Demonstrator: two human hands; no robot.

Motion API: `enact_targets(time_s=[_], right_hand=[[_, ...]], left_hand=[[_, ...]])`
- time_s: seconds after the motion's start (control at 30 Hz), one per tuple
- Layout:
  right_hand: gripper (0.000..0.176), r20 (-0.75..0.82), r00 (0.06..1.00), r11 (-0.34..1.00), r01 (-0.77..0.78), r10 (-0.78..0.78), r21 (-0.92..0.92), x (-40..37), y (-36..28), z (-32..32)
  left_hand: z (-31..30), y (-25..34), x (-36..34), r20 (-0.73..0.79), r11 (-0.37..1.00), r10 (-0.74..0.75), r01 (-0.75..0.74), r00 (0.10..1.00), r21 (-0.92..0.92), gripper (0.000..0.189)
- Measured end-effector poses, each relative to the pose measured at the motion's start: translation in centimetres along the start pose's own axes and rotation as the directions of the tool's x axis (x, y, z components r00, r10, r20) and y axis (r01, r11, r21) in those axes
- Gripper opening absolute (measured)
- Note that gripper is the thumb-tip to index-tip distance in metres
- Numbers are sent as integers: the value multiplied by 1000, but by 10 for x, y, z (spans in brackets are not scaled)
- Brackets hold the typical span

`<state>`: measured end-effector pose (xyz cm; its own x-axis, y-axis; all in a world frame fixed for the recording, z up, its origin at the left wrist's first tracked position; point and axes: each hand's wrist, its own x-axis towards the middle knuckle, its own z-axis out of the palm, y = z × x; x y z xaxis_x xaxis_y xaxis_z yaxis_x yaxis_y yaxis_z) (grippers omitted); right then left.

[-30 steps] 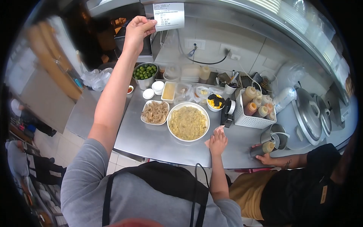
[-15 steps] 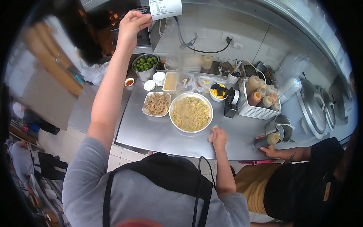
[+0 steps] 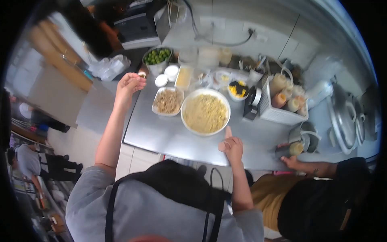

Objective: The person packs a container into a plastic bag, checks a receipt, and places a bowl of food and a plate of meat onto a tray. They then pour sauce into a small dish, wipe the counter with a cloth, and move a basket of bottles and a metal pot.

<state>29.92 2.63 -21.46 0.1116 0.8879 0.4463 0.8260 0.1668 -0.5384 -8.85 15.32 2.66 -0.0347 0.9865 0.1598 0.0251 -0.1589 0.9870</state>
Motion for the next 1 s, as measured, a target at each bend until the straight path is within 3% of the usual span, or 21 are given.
enact_targets(time_s=[0.07, 0.13, 0.2, 0.27, 0.3, 0.37, 0.43, 0.5, 0.57, 0.6, 0.7, 0.8, 0.87, 0.93, 0.97, 1.0], right_hand=[[11, 174, 985, 991, -12, -12, 133, -25, 2, 0], [22, 82, 935, 904, -355, 346, 238, -18, -17, -31], [36, -15, 951, 945, -307, 307, -111, -8, -14, -51], [47, -74, 997, 878, -30, -6, -478, -16, 16, -29], [47, -72, 997, 876, -42, 9, -481, -12, 3, -24], [49, -74, 995, 952, -89, 70, -294, -6, -42, -11], [59, -118, 953, 933, 240, -279, -270, -43, -69, 80], [60, 111, 967, 962, 242, -229, -127, -41, -151, 104], [58, 230, 937, 946, 296, -261, -135, -27, -212, 127], [60, 206, 937, 941, 312, -283, -127, -21, -225, 151], [57, 118, 954, 960, 280, -277, -15, 10, -270, 213], [55, 4, 927, 926, 375, -375, -51, 37, -305, 275], [59, 3, 945, 944, 326, -326, -56, 48, -317, 316], [53, 142, 918, 929, 365, -371, 62, 39, -349, 289], [48, 332, 875, 923, 384, -352, -32, 33, -369, 268], [41, 198, 812, 836, 533, -549, 130, 10, -359, 292]], left_hand=[[-22, -20, -21, -65, 997, -50, 46, 997, -59, 10], [-45, -28, -36, -177, 996, -85, 79, 981, -41, 9], [-77, -44, -45, -200, 993, -95, 78, 975, -91, 10], [-102, -53, -47, -204, 990, -121, 102, 971, -101, 11], [-113, -55, -48, -226, 987, -133, 110, 965, -113, 11], [-135, -51, -53, -238, 991, -119, 100, 964, -89, 11], [-171, -50, -54, -238, 994, -98, 83, 966, -72, 11], [-200, -54, -62, -263, 994, -86, 67, 961, -83, 12], [-226, -69, -69, -237, 991, -118, 101, 964, -83, 11], [-237, -73, -68, -219, 987, -152, 138, 964, -77, 11], [-237, -75, -73, -144, 977, -213, 210, 966, -32, 12], [-227, -79, -72, -18, 966, -258, 258, 966, -14, 13], [-217, -74, -74, 19, 968, -250, 250, 968, 11, 14], [-210, -69, -77, 74, 960, -282, 281, 957, 20, 15], [-210, -70, -81, 74, 965, -260, 256, 963, 51, 17], [-211, -72, -82, 77, 967, -253, 249, 964, 53, 18]])
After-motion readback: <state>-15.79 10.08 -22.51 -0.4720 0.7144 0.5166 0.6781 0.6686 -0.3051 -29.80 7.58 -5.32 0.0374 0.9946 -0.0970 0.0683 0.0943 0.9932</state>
